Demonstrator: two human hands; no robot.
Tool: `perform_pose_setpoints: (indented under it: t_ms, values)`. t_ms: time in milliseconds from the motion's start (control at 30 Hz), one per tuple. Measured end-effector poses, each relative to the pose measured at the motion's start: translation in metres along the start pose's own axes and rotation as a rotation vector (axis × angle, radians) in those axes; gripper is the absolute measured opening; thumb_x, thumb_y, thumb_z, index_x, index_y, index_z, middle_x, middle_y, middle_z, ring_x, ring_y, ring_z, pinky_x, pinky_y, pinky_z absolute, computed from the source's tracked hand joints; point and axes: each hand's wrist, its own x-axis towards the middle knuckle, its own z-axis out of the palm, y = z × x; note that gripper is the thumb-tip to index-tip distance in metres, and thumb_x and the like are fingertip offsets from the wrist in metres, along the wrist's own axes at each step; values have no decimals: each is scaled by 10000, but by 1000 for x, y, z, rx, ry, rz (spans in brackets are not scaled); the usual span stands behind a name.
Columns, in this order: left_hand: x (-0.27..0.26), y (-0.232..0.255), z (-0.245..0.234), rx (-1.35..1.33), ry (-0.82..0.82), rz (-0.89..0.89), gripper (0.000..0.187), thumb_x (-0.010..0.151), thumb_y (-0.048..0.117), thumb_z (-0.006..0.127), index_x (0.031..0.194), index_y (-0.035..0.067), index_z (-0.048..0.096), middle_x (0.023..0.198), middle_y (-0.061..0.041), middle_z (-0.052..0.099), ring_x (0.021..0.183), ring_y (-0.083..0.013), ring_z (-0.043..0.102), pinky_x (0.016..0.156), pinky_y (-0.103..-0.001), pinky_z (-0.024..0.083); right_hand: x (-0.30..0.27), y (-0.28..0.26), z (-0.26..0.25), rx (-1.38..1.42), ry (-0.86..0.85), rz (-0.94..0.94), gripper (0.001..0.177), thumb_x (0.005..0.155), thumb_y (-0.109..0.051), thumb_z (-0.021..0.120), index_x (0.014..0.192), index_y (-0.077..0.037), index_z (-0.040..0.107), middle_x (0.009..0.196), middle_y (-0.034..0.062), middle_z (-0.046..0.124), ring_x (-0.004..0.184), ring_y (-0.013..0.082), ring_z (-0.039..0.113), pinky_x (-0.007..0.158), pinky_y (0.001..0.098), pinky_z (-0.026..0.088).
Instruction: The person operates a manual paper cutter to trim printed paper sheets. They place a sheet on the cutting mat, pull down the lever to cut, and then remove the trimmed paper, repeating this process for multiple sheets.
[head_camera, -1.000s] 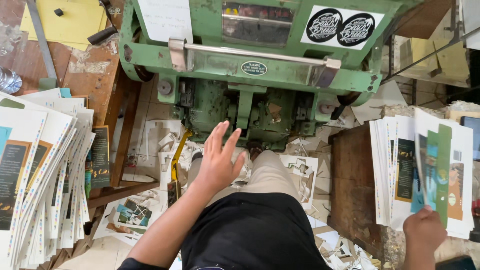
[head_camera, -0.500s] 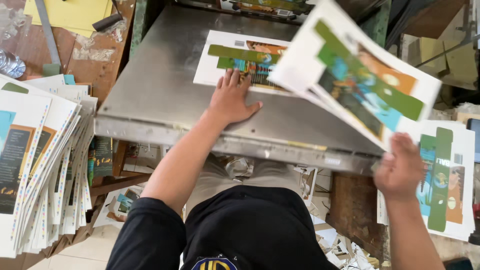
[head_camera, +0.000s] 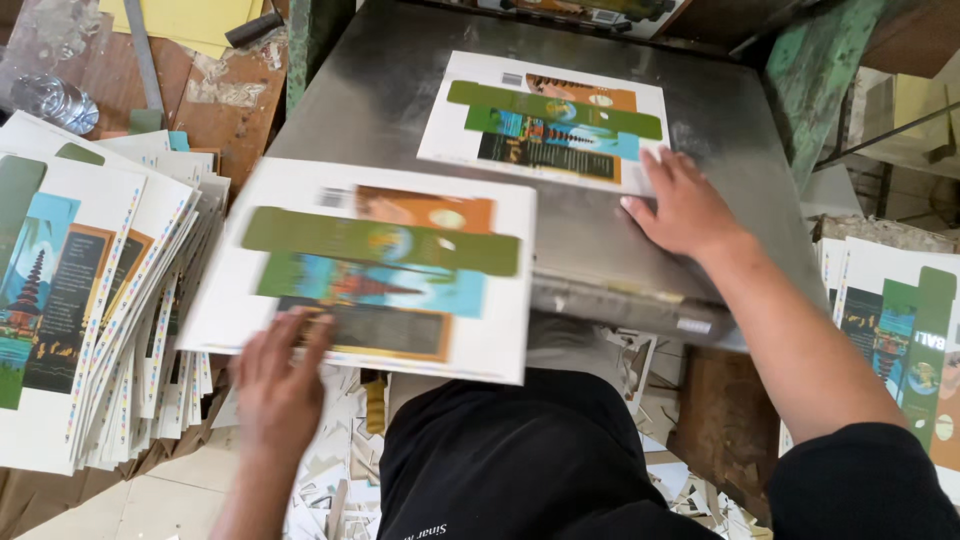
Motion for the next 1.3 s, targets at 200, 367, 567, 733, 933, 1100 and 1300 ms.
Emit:
perform_pose_setpoints:
  t_ms: [200,367,567,733,933,1100,1300]
  values:
    - [-2,-160,-7,659,627,-209,187,1211,71,641,1235,89,826,1236,-95,719,1102,-262,659,905,-402,514,-63,-18,-52,104,510,-205,643,1081,-384,502,1535,69,462,1534,307,485,1452,468,385,1198,659,205]
    - [-49,-197,37,480,447,-451,324,1125,27,802,1396,-148,774,1297,-311,589,1104,-462,538,844,-588,432,-139,65,13,36,609,96,633,1033,-375,616,1474,77,571,1525,308,517,1425,455,453,1166,556,375]
    - [3,-115,42,291,342,-608,522,1140,274,586,1468,-113,462,1460,-381,359,1343,-521,300,1022,-723,398,-263,211,155,-160,-91,1026,709,1031,-678,412,1026,-30,702,1014,158,735,961,350,705,809,423,549]
    - [58,-21,55,-93,139,-596,657,1035,371,507,1561,21,329,1606,-283,203,1459,-484,247,1116,-720,326,-317,236,215,-141,-106,1113,849,879,-825,545,1212,-90,812,1138,105,837,1120,317,747,939,388,551]
    - [116,75,85,-336,306,-98,609,987,231,632,1499,16,385,1551,-308,332,1417,-449,404,1125,-631,447,-327,207,146,614,105,1218,507,942,-433,764,1287,-61,790,1366,200,687,1220,494,601,1038,654,488]
    - [139,149,84,-562,54,89,691,957,279,642,1548,77,346,1637,-220,198,1479,-359,306,1171,-612,368,-331,240,193,277,117,1092,531,1143,-321,285,1416,-1,608,1301,345,672,1145,575,607,846,654,520]
    - [176,176,18,-580,287,398,488,1028,251,634,1454,51,503,1528,-270,418,1383,-469,517,1120,-562,478,-369,239,224,-421,766,1075,469,1423,-268,432,1113,41,601,805,245,697,637,416,716,517,447,546]
